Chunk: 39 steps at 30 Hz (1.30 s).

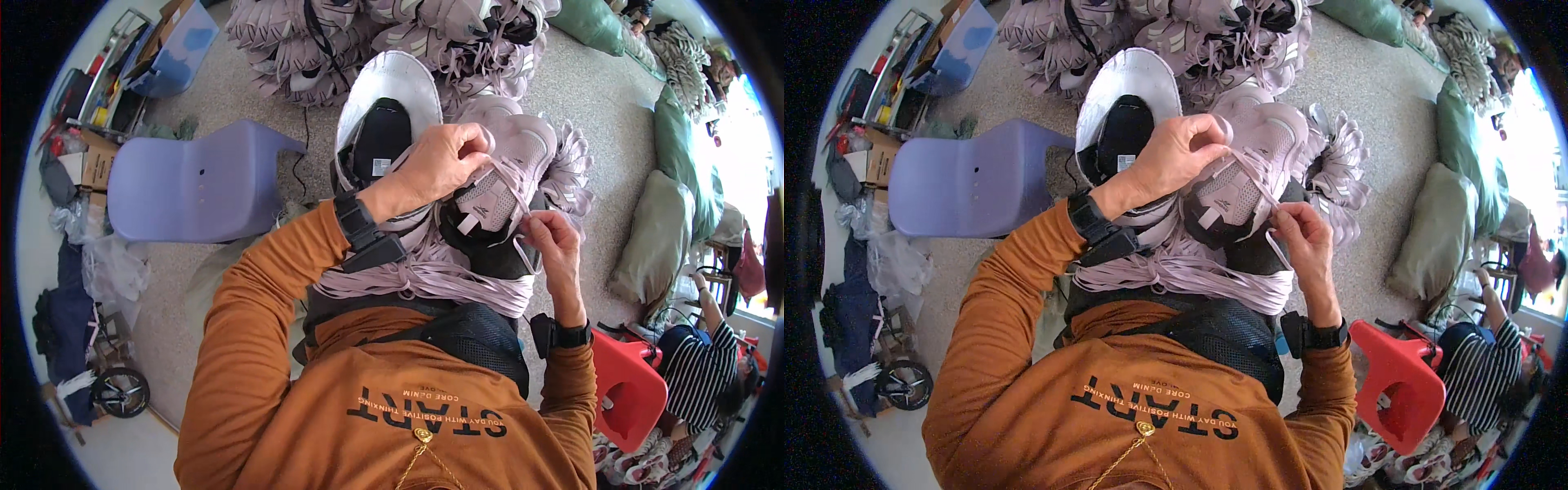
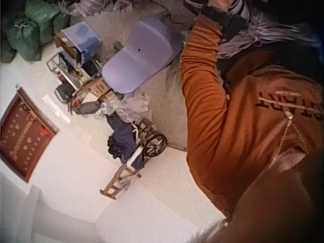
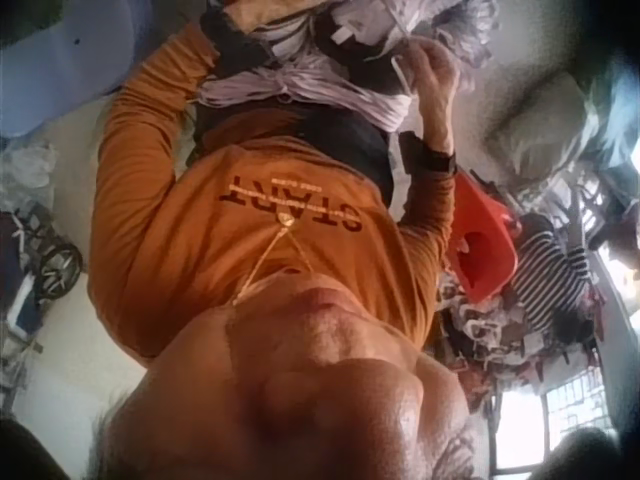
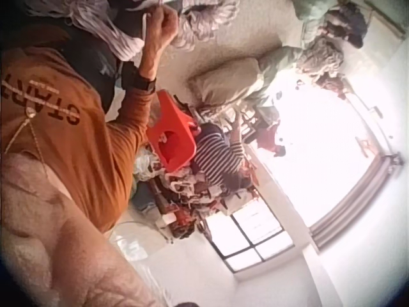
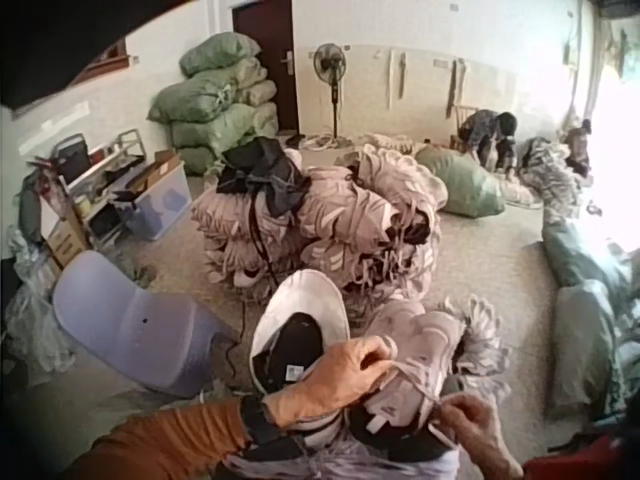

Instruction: The person sits on the floor and laces a pair of light pink sneakers by hand. They repeatedly thread the laces through the eyelets, pull them tight, and adjust the fit, working on one shoe at a time.

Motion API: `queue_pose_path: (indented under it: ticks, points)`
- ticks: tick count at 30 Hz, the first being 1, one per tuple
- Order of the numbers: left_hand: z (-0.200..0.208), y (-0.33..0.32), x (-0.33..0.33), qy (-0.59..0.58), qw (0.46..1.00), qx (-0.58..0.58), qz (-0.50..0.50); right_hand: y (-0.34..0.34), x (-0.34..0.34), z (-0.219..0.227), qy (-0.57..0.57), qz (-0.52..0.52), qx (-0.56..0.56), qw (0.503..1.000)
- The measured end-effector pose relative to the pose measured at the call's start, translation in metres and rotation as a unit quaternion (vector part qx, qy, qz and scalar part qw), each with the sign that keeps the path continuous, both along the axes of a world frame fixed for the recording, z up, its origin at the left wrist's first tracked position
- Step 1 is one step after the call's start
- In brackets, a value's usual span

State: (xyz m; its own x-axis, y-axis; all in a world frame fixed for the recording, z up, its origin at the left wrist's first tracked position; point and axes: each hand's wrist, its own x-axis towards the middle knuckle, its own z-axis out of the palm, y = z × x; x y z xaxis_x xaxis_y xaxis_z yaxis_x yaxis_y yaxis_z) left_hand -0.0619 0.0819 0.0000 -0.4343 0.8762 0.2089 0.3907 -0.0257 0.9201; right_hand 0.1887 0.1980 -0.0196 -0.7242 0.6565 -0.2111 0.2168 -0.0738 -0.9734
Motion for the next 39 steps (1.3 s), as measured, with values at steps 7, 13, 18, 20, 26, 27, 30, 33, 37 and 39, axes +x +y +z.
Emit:
queue_pose_path:
  ticks: [7, 13, 18, 20, 26, 27, 30, 33, 37, 39]
  points:
    - [0.012, -0.006, 0.001, 0.049, 0.998, 0.016, -0.023, 0.003, 0.000, -0.008, 0.045, -0.022, 0.010, 0.999]
    - [0.012, 0.000, 0.000, 0.218, 0.974, 0.020, -0.057, 0.005, -0.004, -0.006, 0.076, -0.009, 0.125, 0.989]
    - [0.028, -0.013, 0.029, 0.330, 0.941, 0.053, 0.043, 0.001, -0.010, 0.013, 0.038, 0.028, 0.246, 0.968]
    - [0.034, -0.024, 0.046, 0.240, 0.971, -0.016, -0.018, -0.002, -0.014, 0.014, 0.045, 0.016, 0.282, 0.958]
    - [0.012, -0.020, 0.078, 0.222, 0.971, -0.067, -0.061, 0.001, -0.020, 0.015, 0.005, 0.019, 0.377, 0.926]
    - [0.012, -0.019, 0.082, 0.223, 0.972, -0.055, -0.051, 0.001, -0.020, 0.017, -0.007, 0.030, 0.409, 0.912]
    - [0.000, -0.016, 0.099, 0.237, 0.970, -0.060, 0.000, 0.003, -0.021, 0.025, -0.042, 0.064, 0.489, 0.869]
    - [-0.008, -0.010, 0.108, 0.120, 0.991, -0.055, 0.030, 0.007, -0.023, 0.028, -0.052, 0.093, 0.515, 0.851]
    - [-0.003, -0.017, 0.102, -0.044, 0.997, -0.063, 0.017, 0.008, -0.026, 0.037, -0.014, 0.107, 0.357, 0.928]
    - [0.002, -0.018, 0.097, -0.065, 0.996, -0.061, -0.004, 0.008, -0.024, 0.038, 0.002, 0.093, 0.309, 0.947]
